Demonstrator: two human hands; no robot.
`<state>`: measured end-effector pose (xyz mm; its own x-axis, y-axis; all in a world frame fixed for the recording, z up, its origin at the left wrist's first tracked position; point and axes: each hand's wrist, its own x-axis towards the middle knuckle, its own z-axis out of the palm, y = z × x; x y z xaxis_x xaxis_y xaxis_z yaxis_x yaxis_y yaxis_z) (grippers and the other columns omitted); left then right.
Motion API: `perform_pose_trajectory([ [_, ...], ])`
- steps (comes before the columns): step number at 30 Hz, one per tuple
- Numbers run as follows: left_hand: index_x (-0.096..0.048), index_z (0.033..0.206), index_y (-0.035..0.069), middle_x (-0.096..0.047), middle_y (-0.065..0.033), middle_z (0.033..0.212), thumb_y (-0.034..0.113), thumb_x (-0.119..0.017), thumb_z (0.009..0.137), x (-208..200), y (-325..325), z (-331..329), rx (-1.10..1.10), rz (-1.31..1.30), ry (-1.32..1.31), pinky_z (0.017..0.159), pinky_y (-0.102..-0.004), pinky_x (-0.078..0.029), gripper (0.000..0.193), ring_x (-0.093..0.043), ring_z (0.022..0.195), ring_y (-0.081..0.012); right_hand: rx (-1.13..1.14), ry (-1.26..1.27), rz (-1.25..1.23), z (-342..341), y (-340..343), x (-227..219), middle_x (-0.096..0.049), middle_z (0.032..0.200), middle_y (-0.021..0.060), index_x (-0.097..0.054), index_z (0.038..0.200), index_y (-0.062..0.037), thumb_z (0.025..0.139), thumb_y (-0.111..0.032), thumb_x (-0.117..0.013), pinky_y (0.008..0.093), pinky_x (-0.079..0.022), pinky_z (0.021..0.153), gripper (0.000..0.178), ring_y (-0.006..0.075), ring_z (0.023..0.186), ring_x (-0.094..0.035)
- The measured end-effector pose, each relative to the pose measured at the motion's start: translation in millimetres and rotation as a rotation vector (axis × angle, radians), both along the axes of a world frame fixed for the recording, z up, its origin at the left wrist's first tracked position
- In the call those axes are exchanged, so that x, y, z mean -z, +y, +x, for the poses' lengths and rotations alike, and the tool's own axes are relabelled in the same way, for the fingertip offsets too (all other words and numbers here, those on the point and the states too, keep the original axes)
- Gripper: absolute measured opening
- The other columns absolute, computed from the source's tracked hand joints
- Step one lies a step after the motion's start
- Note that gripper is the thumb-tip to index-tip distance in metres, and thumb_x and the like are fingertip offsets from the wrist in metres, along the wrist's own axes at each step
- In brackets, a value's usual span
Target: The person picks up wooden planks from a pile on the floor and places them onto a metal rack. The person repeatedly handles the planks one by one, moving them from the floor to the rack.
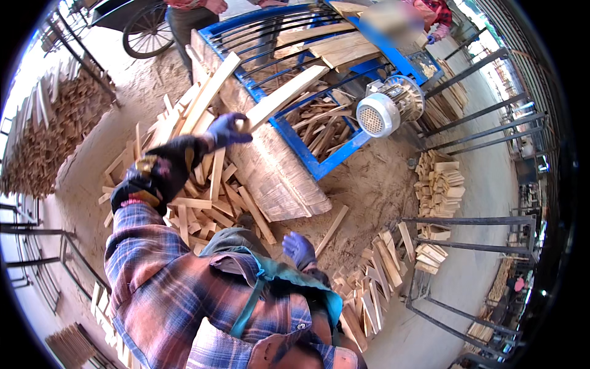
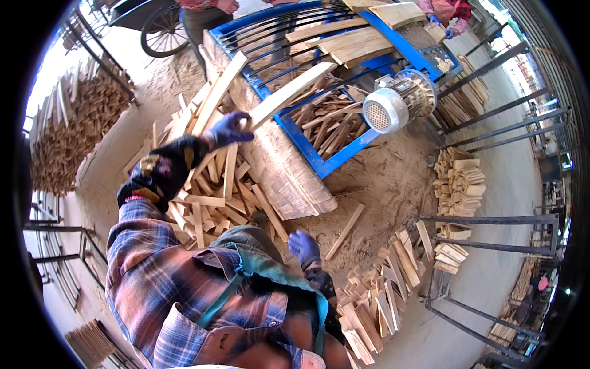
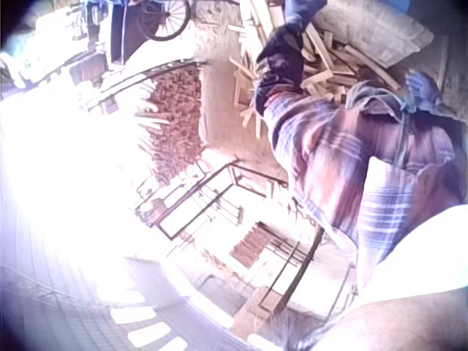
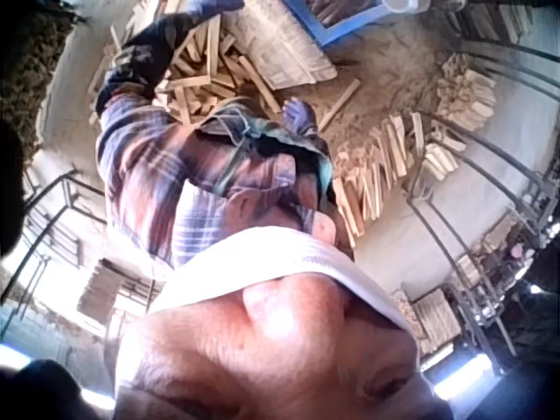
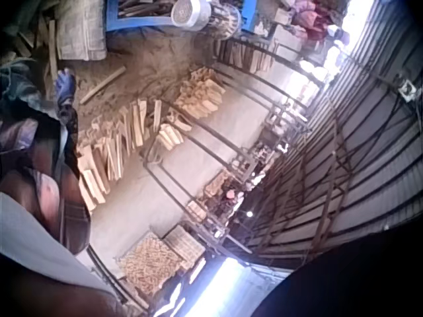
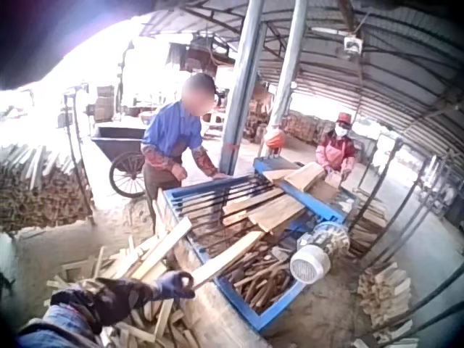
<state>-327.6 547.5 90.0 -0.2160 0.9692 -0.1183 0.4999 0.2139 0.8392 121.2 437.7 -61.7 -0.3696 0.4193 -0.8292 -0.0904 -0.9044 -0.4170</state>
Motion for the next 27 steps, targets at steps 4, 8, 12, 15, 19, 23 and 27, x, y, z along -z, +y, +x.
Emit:
perform_pose_trajectory([
  [4,-0.054,0.118,0.007,-0.055,0.0003,0.082,0.020,-0.082,0.071,21.9,-98.6,80.1,-0.070,0.152,-0.329,0.052,-0.0229,-0.042,0.057,-0.050,0.063,-0.0067,-0.165,0.217,0.118,-56.9,33.7,-47.0,-0.061,0.119,0.0094,-0.051,0.126,-0.0131,0.091,-0.039,-0.055,0.0384,-0.051,0.082,0.044,0.0224,0.100,-0.062],
  [8,-0.057,0.111,0.011,-0.057,-0.0108,0.080,0.033,-0.080,0.069,55.8,-190.3,166.2,-0.205,0.150,0.003,0.063,-0.0343,-0.047,0.053,-0.057,0.070,-0.0218,-0.332,0.304,0.368,-129.4,22.1,-108.9,-0.065,0.098,0.0057,-0.056,0.119,-0.0117,0.088,-0.044,-0.059,0.0341,-0.051,0.075,0.045,0.0172,0.085,-0.062],
  [12,-0.058,0.115,0.012,-0.062,-0.0160,0.089,0.033,-0.075,0.073,26.1,-199.7,231.3,-0.062,0.088,0.066,0.072,-0.0353,-0.049,0.050,-0.061,0.080,-0.0232,-0.254,-0.089,0.547,-96.3,48.7,-8.8,-0.066,0.102,0.0106,-0.063,0.107,0.0038,0.084,-0.041,-0.066,0.0329,-0.048,0.075,0.051,0.0199,0.087,-0.061],
  [15,-0.058,0.116,0.005,-0.065,-0.0129,0.100,0.025,-0.071,0.079,73.9,-207.6,227.2,-0.033,-0.041,-0.421,0.081,-0.0306,-0.050,0.044,-0.063,0.089,-0.0185,-0.175,-0.020,0.670,-58.3,39.6,-2.0,-0.068,0.098,0.0092,-0.062,0.109,0.0044,0.086,-0.031,-0.066,0.0318,-0.049,0.077,0.042,0.0199,0.085,-0.062],
  [19,-0.060,0.113,0.003,-0.065,-0.0029,0.093,0.016,-0.069,0.082,90.5,-189.7,232.5,-0.050,-0.120,-0.500,0.078,-0.0257,-0.050,0.035,-0.060,0.085,-0.0110,-0.628,-0.568,0.860,-0.2,20.3,-23.2,-0.068,0.102,0.0140,-0.062,0.111,0.0024,0.084,-0.040,-0.067,0.0371,-0.048,0.077,0.050,0.0274,0.090,-0.064],
  [23,-0.060,0.113,0.002,-0.067,-0.0096,0.101,0.016,-0.066,0.083,101.4,-157.5,262.1,0.075,-0.108,-0.481,0.082,-0.0294,-0.050,0.034,-0.062,0.092,-0.0176,-0.381,-0.450,0.930,66.0,-16.0,-8.4,-0.067,0.105,0.0143,-0.061,0.113,0.0025,0.084,-0.039,-0.066,0.0351,-0.045,0.084,0.050,0.0257,0.096,-0.062],
  [27,-0.062,0.108,0.003,-0.068,-0.0103,0.098,0.021,-0.067,0.081,103.4,-143.0,273.0,0.195,-0.233,-0.383,0.084,-0.0299,-0.049,0.032,-0.063,0.093,-0.0190,-0.434,-0.488,0.847,56.7,-30.7,-64.9,-0.067,0.104,0.0140,-0.062,0.111,0.0011,0.086,-0.038,-0.063,0.0346,-0.044,0.087,0.046,0.0248,0.098,-0.061],
])
